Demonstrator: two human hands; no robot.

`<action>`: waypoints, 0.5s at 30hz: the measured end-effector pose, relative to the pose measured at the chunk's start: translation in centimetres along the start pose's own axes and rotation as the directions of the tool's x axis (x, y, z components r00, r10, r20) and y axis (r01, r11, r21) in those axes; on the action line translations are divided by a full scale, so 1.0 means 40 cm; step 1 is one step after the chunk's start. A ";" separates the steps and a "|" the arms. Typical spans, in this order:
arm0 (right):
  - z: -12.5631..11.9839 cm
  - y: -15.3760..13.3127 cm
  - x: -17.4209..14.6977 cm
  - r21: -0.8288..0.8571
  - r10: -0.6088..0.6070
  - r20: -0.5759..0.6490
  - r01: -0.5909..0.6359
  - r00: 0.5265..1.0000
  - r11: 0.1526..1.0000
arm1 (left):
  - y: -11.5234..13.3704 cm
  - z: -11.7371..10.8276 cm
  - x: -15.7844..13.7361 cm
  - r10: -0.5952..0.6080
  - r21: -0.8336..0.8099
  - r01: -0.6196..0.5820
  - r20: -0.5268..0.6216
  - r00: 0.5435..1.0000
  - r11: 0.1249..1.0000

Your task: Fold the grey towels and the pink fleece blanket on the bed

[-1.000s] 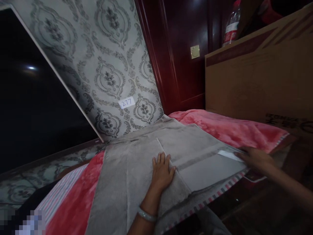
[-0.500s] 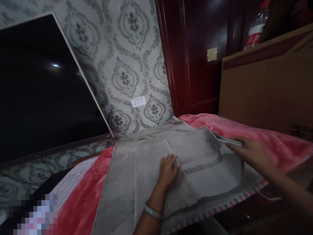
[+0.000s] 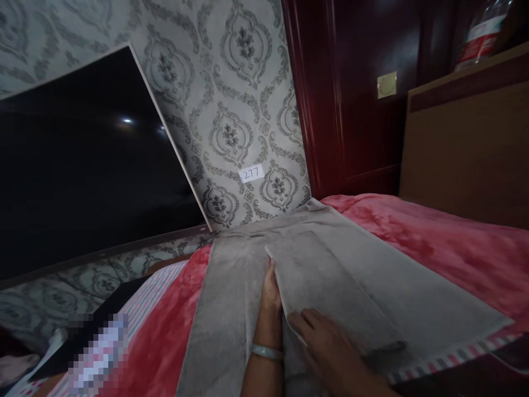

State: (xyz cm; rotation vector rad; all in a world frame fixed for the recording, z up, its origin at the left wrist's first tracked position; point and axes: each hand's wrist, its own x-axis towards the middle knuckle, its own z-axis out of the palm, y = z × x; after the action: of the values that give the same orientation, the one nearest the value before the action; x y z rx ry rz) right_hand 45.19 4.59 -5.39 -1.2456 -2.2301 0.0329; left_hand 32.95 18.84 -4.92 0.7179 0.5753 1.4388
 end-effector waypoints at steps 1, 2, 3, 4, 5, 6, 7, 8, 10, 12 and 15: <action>0.012 0.011 -0.016 -0.019 -0.013 -0.046 0.012 0.999 1.000 | -0.004 -0.003 -0.002 0.017 0.029 -0.017 -0.009 1.000 0.999; 0.019 0.025 -0.032 -0.039 -0.035 -0.104 0.031 0.994 0.999 | -0.007 -0.007 -0.004 0.033 0.056 -0.032 -0.022 0.999 0.998; 0.022 0.041 -0.047 -0.061 -0.061 -0.166 0.052 0.984 0.997 | -0.011 -0.010 -0.006 0.048 0.082 -0.045 -0.038 0.998 0.996; 0.022 0.056 -0.061 -0.086 -0.092 -0.221 0.074 0.971 0.993 | -0.015 -0.013 -0.007 0.061 0.108 -0.055 -0.060 0.996 0.993; 0.020 0.072 -0.073 -0.116 -0.123 -0.267 0.095 0.956 0.989 | -0.017 -0.014 -0.008 0.070 0.137 -0.058 -0.085 0.994 0.989; 0.017 0.087 -0.082 -0.149 -0.155 -0.302 0.114 0.941 0.982 | -0.018 -0.013 -0.007 0.074 0.168 -0.054 -0.113 0.991 0.984; 0.014 0.101 -0.088 -0.184 -0.190 -0.328 0.135 0.925 0.974 | -0.016 -0.010 -0.005 0.070 0.199 -0.042 -0.140 0.988 0.979; 0.012 0.112 -0.089 -0.220 -0.233 -0.353 0.161 0.906 0.962 | -0.012 -0.005 0.000 0.060 0.233 -0.021 -0.163 0.985 0.972; 0.009 0.125 -0.079 -0.276 -0.312 -0.396 0.212 0.863 0.937 | 0.008 0.015 0.014 0.035 0.311 0.022 -0.176 0.984 0.950; 0.006 0.120 -0.053 -0.291 -0.336 -0.439 0.222 0.833 0.931 | 0.045 0.041 0.038 0.030 0.396 0.024 -0.130 0.991 0.918; 0.005 0.082 -0.003 -0.240 -0.271 -0.467 0.174 0.842 0.955 | 0.116 0.070 0.077 0.103 0.502 -0.076 -0.025 0.994 0.862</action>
State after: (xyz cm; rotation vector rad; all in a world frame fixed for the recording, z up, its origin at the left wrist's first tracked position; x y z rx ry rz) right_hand 47.69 6.39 -6.59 -0.9384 -1.9296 -0.5455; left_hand 32.07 21.62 0.58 1.1319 0.9883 1.4059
